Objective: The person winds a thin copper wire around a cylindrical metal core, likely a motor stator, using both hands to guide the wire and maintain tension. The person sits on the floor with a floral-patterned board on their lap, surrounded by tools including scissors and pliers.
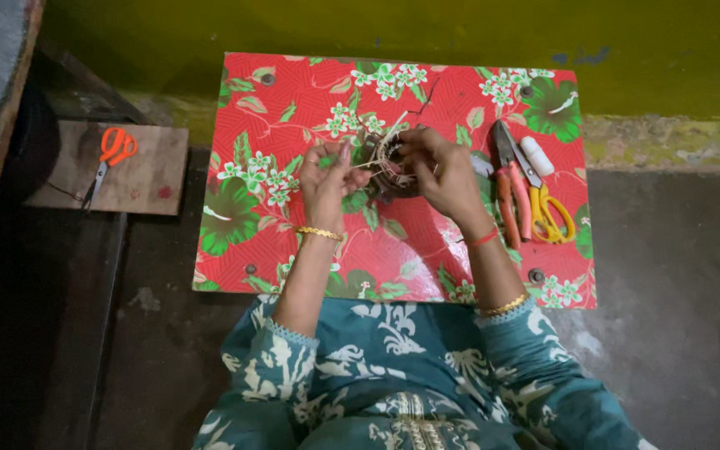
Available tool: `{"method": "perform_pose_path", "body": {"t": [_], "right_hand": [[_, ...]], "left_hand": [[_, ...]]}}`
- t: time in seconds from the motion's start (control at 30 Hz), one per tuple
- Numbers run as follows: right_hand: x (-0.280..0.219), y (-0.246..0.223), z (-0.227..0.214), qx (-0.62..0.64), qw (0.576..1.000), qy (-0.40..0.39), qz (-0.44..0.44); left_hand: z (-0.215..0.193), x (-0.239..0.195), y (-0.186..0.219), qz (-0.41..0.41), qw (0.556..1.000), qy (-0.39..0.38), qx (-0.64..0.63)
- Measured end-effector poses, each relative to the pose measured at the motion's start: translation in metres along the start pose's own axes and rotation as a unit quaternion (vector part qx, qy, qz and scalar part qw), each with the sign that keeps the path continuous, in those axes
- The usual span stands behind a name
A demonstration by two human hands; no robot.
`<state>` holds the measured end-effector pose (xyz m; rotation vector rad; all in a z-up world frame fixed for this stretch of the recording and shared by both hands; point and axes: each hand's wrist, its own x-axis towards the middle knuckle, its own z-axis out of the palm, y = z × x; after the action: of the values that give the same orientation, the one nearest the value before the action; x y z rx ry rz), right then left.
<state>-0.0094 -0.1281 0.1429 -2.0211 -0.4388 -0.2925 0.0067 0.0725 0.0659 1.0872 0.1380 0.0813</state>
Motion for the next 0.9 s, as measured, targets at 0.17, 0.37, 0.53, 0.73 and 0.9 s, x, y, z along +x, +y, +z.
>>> {"method": "perform_pose_path", "body": {"t": [0.17, 0.37, 0.53, 0.73, 0.9], "right_hand": [[-0.019, -0.006, 0.016, -0.046, 0.998, 0.016, 0.026], [-0.036, -0.022, 0.053, -0.252, 0.954, 0.076, -0.143], [-0.054, -0.047, 0.074, -0.126, 0.986, 0.094, -0.046], [-0.036, -0.061, 0.056, 0.345, 0.935, 0.014, 0.078], [0.003, -0.027, 0.002, 0.410, 0.906, 0.018, 0.103]], "left_hand": [[0.016, -0.017, 0.043, -0.091, 0.987, -0.082, -0.102], [0.010, -0.022, 0.074, -0.154, 0.964, -0.172, -0.129], [-0.001, -0.025, 0.067, -0.038, 0.984, -0.145, -0.095], [0.011, -0.064, 0.035, -0.038, 0.964, -0.136, -0.224], [0.025, -0.078, 0.062, 0.082, 0.984, -0.154, -0.047]]}}
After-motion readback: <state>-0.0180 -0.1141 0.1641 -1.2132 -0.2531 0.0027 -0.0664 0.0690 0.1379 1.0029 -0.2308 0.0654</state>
